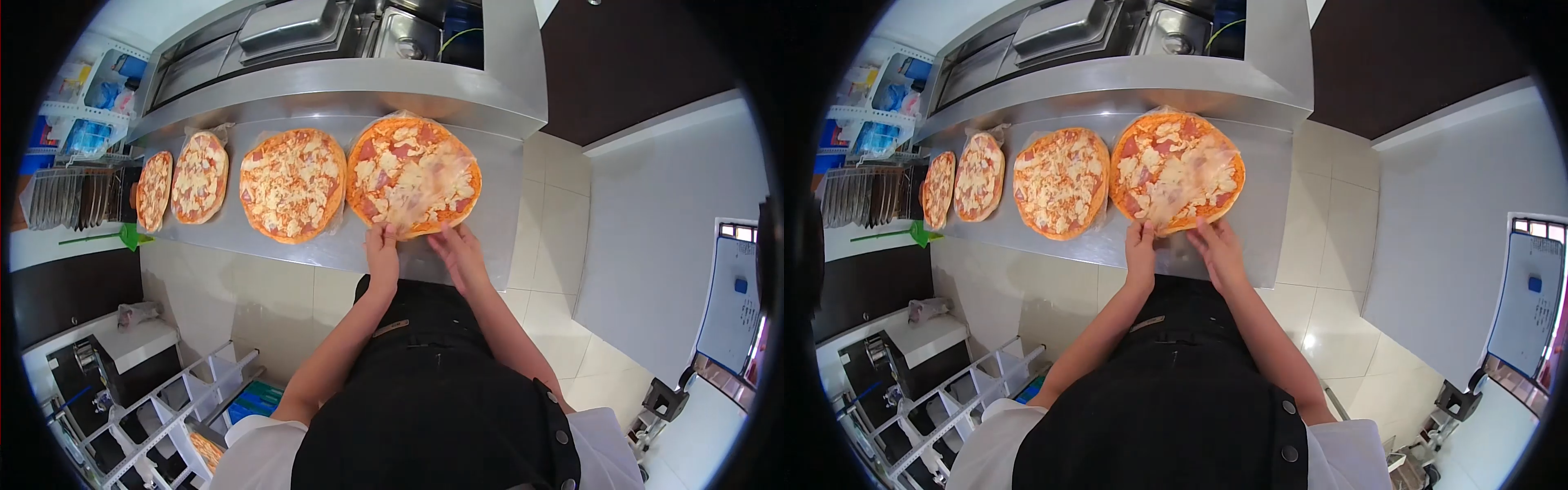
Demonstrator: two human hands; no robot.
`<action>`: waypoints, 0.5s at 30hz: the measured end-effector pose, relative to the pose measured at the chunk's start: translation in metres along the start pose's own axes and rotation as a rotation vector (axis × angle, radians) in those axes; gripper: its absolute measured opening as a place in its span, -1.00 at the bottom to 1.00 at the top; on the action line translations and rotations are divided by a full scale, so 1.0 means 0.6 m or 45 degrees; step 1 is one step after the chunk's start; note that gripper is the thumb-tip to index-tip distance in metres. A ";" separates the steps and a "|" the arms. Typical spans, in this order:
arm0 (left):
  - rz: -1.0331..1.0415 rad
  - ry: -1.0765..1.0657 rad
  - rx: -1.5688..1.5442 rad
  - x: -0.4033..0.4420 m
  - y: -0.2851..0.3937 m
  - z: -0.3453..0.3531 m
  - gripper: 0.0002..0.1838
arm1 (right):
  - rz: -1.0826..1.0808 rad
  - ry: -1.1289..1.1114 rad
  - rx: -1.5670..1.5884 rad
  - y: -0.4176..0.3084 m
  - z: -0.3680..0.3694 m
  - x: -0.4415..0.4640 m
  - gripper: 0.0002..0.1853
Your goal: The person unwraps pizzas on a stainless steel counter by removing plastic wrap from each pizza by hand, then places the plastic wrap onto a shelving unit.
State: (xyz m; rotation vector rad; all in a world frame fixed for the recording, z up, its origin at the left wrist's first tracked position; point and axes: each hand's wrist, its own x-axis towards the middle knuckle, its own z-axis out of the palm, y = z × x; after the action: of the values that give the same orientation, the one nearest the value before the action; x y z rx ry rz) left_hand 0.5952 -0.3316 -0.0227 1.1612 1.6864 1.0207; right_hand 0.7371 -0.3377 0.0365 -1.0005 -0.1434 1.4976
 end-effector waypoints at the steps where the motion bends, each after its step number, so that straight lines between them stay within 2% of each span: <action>1: -0.080 -0.032 -0.150 -0.001 -0.002 0.002 -0.78 | 0.124 -0.012 -0.061 0.003 0.000 -0.003 -0.71; 4: -0.312 -0.130 -0.602 -0.007 -0.005 0.007 -0.80 | 0.491 -0.043 -0.242 0.007 -0.002 -0.010 -0.72; 10: -0.560 -0.244 -0.779 -0.031 0.113 -0.028 -0.84 | 0.455 -0.040 -0.347 0.012 0.020 0.001 -0.77; 15: -0.667 -0.159 -1.061 -0.039 0.142 -0.024 -0.86 | 0.403 0.077 -0.221 0.010 0.031 0.006 -0.78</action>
State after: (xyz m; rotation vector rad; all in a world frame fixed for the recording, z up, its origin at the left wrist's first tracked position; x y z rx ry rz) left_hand 0.6115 -0.3357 0.0653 0.2157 1.1599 1.1038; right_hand 0.7214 -0.3275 0.0425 -1.2509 -0.0748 1.7620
